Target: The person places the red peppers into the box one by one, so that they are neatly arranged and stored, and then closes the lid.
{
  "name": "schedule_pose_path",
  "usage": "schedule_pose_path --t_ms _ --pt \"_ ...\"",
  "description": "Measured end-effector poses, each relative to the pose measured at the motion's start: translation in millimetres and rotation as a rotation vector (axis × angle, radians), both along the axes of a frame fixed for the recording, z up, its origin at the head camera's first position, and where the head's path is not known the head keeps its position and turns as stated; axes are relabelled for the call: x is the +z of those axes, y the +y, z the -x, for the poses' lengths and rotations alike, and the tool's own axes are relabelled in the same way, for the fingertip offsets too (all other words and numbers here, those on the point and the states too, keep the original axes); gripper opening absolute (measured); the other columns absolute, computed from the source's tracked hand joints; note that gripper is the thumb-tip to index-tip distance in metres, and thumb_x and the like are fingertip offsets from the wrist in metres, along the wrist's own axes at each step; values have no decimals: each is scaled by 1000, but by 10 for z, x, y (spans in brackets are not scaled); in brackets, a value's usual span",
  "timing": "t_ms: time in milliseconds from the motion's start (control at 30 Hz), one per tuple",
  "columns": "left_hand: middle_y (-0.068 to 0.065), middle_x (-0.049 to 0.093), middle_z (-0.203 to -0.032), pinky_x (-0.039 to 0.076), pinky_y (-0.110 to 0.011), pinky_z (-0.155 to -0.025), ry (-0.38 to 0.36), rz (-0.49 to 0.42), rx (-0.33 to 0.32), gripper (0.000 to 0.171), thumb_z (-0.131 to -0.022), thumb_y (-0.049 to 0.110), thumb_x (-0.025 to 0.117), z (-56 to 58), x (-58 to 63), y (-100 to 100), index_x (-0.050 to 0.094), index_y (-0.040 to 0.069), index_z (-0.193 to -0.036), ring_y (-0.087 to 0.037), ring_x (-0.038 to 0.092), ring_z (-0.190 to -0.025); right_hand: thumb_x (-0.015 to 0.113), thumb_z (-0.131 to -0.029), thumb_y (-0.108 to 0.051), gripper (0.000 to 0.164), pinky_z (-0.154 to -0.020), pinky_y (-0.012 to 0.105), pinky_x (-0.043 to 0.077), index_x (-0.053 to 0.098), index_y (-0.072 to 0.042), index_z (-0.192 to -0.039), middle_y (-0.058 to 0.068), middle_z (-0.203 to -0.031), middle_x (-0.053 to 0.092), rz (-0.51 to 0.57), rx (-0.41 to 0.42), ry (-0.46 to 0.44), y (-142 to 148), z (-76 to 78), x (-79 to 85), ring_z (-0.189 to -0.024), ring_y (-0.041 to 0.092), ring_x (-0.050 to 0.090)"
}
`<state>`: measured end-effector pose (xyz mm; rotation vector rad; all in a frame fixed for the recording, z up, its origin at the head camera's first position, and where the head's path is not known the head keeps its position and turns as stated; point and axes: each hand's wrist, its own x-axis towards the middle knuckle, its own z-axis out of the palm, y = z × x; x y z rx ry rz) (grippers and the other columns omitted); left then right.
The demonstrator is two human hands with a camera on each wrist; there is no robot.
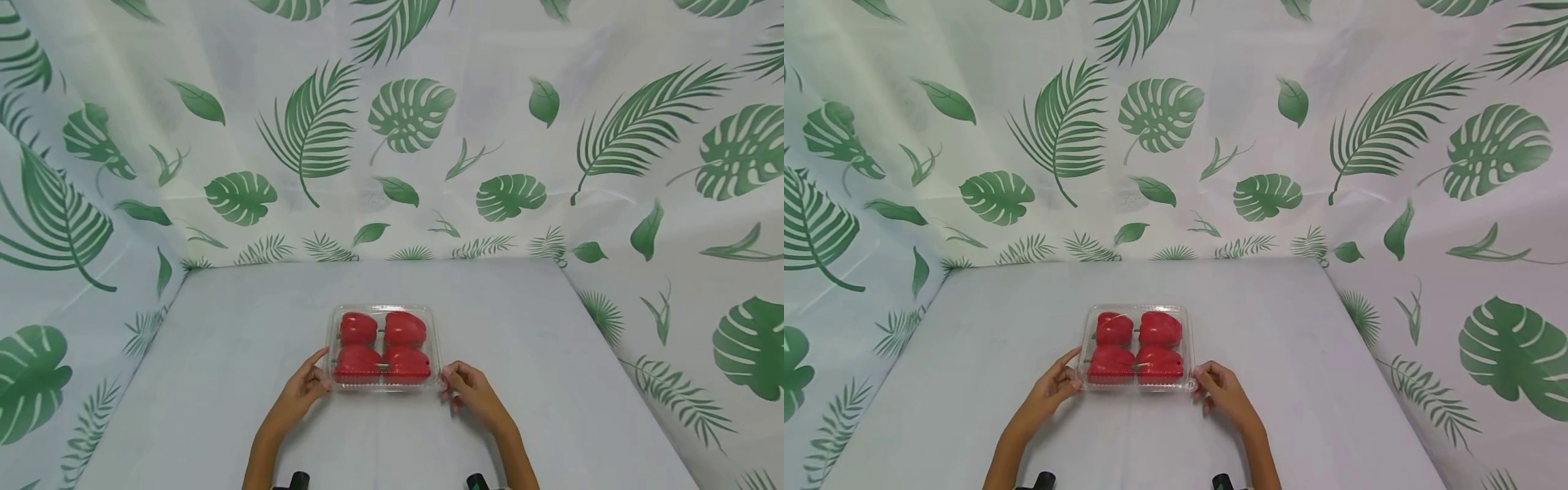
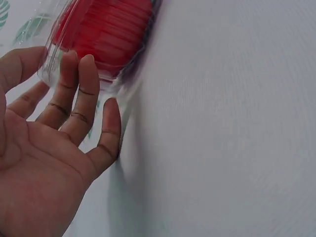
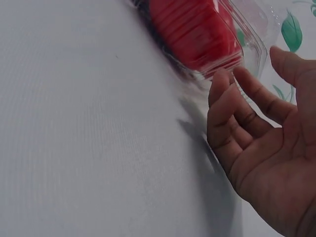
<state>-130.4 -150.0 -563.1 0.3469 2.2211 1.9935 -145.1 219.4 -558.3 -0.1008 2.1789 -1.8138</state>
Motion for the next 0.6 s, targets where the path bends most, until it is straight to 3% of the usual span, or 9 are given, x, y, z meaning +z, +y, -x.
schedule_pose_path --t_ms 100,200,367,600 --pt "-5 58 -87 57 -24 -80 -35 -85 -58 64 -97 4 56 15 -12 -1 26 7 -153 -7 62 -83 58 -99 -31 34 -56 29 57 59 2 -110 7 -85 61 -26 -88 15 -24 26 4 -71 14 61" --pt "-1 58 -82 57 -26 -79 -92 -99 -67 66 -98 9 56 15 -6 15 23 12 -155 -8 63 -80 59 -98 -30 33 -58 28 58 60 -1 -113 10 -89 61 -35 -139 20 -46 47 2 -74 14 61" --pt "-1 61 -78 52 -28 -69 -157 -70 4 59 -100 16 52 -11 28 56 27 21 -153 -12 63 -74 60 -98 -29 33 -58 27 57 61 -3 -116 12 -92 61 -37 -163 27 -84 55 6 -75 15 60" --pt "-3 60 -75 54 -24 -65 -163 -121 99 57 -97 4 50 -59 19 116 35 19 -150 -10 59 -68 61 -97 -30 33 -59 26 57 62 -3 -116 8 -90 61 -58 -177 11 -115 38 16 -75 15 60"
